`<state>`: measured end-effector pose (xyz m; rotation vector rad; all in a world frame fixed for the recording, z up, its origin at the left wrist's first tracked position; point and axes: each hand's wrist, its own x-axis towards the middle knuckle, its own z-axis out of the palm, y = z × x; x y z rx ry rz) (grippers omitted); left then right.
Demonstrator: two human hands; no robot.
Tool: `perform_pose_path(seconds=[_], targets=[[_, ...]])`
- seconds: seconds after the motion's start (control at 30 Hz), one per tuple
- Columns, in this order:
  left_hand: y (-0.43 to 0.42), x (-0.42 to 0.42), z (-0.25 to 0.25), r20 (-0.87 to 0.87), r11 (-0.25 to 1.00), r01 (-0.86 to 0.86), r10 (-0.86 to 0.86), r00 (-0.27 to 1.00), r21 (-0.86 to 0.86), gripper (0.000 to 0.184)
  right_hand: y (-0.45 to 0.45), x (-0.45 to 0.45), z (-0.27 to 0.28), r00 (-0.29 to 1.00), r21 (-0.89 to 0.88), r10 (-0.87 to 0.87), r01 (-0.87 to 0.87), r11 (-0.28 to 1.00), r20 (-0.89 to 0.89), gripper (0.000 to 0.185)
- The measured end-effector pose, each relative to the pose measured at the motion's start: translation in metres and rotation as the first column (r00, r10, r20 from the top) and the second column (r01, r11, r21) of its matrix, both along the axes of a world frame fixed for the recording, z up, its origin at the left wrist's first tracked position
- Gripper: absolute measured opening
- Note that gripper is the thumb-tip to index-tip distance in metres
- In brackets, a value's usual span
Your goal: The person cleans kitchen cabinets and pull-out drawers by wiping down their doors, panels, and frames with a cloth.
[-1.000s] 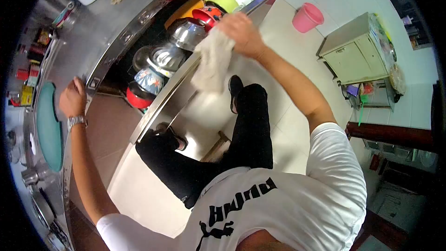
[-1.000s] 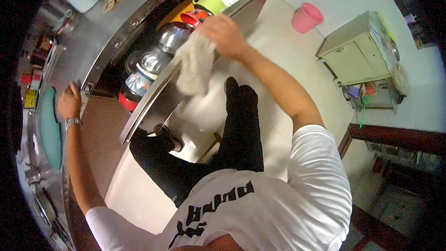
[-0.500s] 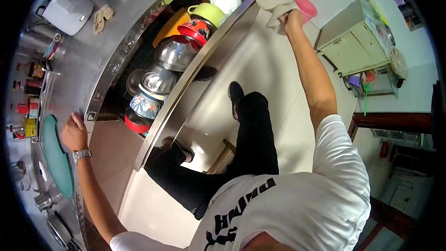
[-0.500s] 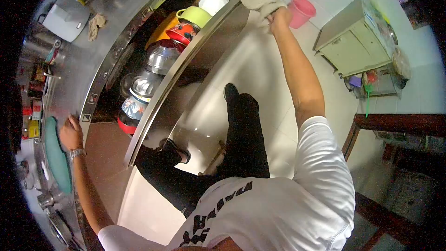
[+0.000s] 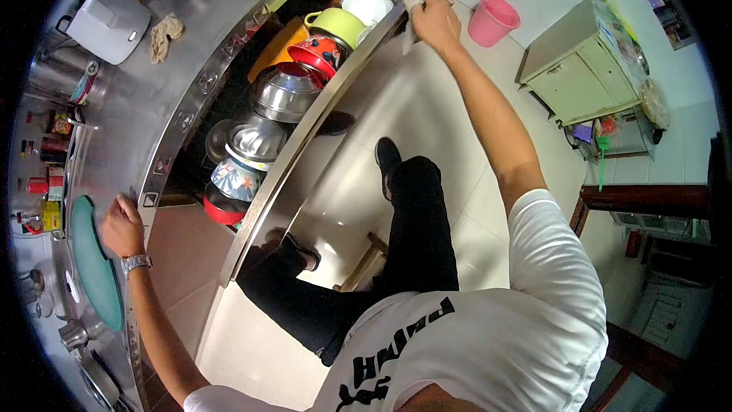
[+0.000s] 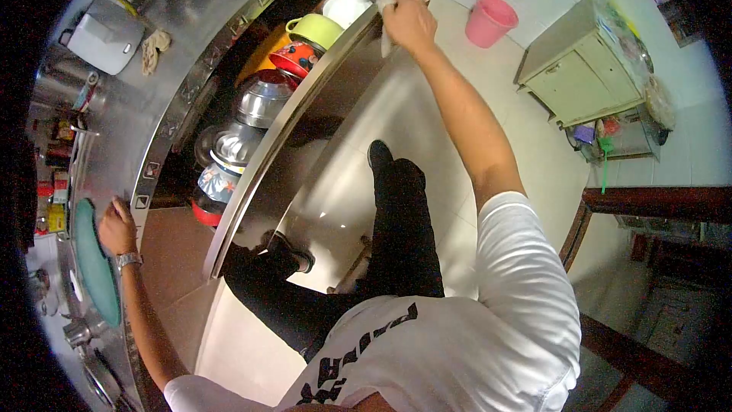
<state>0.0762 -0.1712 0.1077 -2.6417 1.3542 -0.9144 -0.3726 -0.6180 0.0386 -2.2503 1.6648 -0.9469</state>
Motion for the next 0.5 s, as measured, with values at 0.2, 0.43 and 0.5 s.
perform_pose_path(seconds=[0.2, 0.43, 0.5], targets=[[0.004, -0.014, -0.001, 0.029, 0.999, 0.005, -0.004, 1.0, -0.038, 0.039, -0.11, -0.017, -0.034, 0.886, -0.012, 0.084, -0.088, 0.996, 0.457, 0.034], [0.01, -0.028, 0.001, -0.036, 0.999, -0.041, 0.042, 0.998, 0.013, 0.039, -0.081, -0.023, -0.012, 0.235, 0.428, -0.367, -0.314, 0.848, 0.9, 0.007], [0.012, -0.031, -0.001, -0.024, 1.0, -0.02, 0.02, 1.0, -0.003, 0.039, -0.083, -0.025, -0.03, 0.14, 0.39, -0.367, -0.432, 0.813, 0.92, 0.01]])
